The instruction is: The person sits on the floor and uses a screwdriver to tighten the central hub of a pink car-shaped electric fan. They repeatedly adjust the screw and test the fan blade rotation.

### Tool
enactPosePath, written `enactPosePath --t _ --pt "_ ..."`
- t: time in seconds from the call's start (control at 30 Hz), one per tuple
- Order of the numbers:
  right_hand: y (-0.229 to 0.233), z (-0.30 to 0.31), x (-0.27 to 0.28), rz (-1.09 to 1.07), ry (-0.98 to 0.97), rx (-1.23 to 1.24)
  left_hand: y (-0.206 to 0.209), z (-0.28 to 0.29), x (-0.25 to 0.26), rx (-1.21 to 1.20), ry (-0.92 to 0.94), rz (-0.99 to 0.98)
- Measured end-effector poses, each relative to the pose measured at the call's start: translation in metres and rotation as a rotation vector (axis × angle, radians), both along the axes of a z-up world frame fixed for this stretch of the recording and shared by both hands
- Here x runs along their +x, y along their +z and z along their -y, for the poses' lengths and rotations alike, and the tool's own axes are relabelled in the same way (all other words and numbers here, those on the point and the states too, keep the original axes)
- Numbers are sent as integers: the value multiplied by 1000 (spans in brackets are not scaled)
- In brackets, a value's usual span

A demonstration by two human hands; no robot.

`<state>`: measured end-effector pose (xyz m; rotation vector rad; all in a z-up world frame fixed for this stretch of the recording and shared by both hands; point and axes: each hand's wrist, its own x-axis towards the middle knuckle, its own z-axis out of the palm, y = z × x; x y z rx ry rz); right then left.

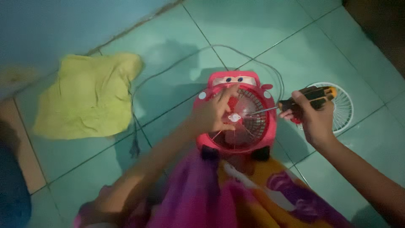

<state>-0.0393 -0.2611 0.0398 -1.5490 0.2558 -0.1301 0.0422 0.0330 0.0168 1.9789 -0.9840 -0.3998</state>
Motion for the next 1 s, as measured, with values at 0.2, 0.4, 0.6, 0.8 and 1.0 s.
enactPosePath --t 0.2,0.4,0.6,0.8,1.0 --pt "14 13 24 19 -1 -115 34 -30 42 505 -111 139" --pt "19 12 43 95 172 -495 -1 -20 19 667 -368 376" --pt "23 6 50 29 277 -547 -52 5 10 94 -33 556" --pt "17 -10 49 25 335 -477 -71 7 -11 100 -23 296" --pt "15 -18 45 126 401 -529 -78 5 -10 70 -24 280"
